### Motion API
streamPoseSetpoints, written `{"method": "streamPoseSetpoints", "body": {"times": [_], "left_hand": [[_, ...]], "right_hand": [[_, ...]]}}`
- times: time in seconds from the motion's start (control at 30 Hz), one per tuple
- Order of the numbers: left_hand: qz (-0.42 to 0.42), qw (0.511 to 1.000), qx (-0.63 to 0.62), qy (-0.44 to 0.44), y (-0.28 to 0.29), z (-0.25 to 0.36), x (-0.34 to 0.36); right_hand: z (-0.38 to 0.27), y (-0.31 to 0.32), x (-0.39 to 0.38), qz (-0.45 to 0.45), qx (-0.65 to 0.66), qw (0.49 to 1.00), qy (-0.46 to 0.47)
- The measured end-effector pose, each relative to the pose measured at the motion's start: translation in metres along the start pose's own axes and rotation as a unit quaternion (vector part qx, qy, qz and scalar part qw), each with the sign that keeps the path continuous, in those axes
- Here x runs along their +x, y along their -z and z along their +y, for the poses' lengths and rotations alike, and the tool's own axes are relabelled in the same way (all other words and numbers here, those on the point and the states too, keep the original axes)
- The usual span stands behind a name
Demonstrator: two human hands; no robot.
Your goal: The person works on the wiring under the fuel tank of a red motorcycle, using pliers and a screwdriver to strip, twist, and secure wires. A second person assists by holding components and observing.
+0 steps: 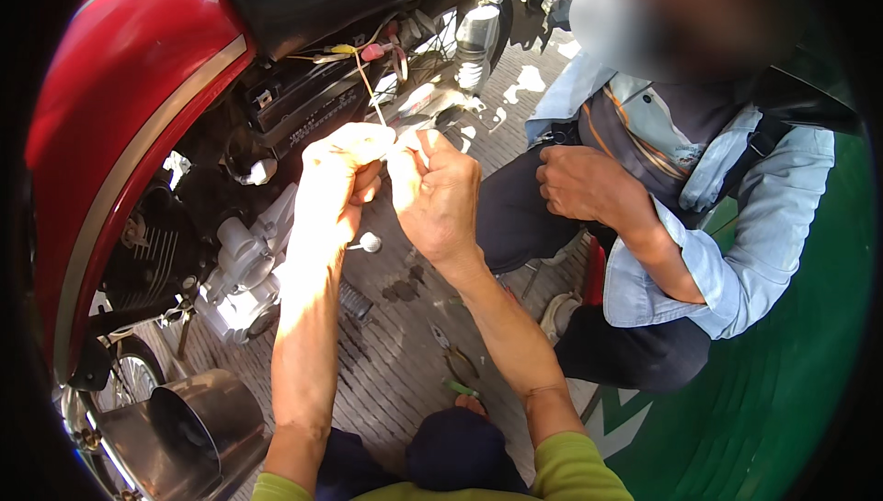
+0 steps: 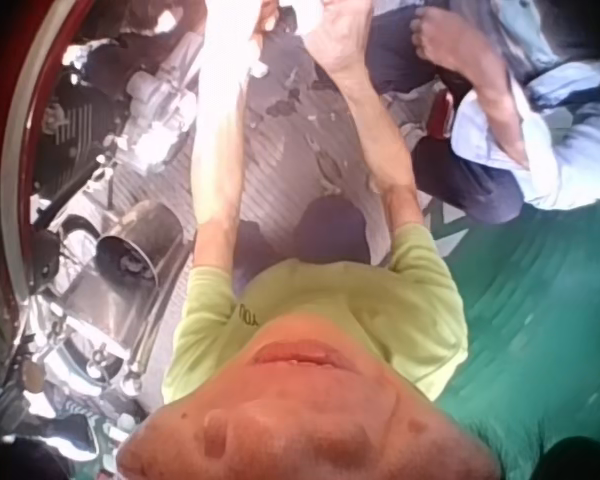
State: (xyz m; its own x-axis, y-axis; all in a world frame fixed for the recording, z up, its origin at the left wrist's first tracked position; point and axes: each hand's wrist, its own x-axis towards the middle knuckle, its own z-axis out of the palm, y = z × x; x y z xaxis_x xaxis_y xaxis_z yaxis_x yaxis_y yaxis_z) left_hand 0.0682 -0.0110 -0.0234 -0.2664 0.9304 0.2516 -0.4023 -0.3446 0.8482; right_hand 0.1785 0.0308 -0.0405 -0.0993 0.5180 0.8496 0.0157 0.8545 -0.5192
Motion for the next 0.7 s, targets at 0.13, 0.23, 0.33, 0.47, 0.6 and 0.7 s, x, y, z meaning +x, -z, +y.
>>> {"method": "streamPoseSetpoints", "body": {"times": [0.13, 0.23, 0.33, 0.47, 0.6, 0.7], "left_hand": [[-0.028, 0.999, -0.023, -0.011, 0.004, -0.002, 0.001], [-0.010, 1.000, -0.020, -0.008, 0.000, -0.005, 0.000], [0.027, 1.000, -0.006, -0.008, -0.006, -0.002, -0.005], [0.010, 1.000, -0.005, -0.027, -0.002, -0.007, -0.005], [0.016, 0.999, -0.008, -0.034, -0.001, -0.005, -0.008], [-0.001, 1.000, -0.010, -0.022, -0.003, -0.011, -0.007]], "right_hand": [[-0.001, 0.026, 0.007, -0.074, 0.613, 0.615, -0.490], [-0.014, 0.030, -0.001, -0.047, 0.520, 0.732, -0.438], [-0.023, 0.027, -0.010, 0.016, 0.074, 0.974, -0.215], [-0.031, 0.022, -0.007, 0.004, -0.285, 0.950, 0.128], [-0.026, 0.014, -0.009, -0.013, -0.297, 0.944, 0.143], [0.007, 0.012, -0.014, -0.005, 0.064, 0.997, -0.035]]}}
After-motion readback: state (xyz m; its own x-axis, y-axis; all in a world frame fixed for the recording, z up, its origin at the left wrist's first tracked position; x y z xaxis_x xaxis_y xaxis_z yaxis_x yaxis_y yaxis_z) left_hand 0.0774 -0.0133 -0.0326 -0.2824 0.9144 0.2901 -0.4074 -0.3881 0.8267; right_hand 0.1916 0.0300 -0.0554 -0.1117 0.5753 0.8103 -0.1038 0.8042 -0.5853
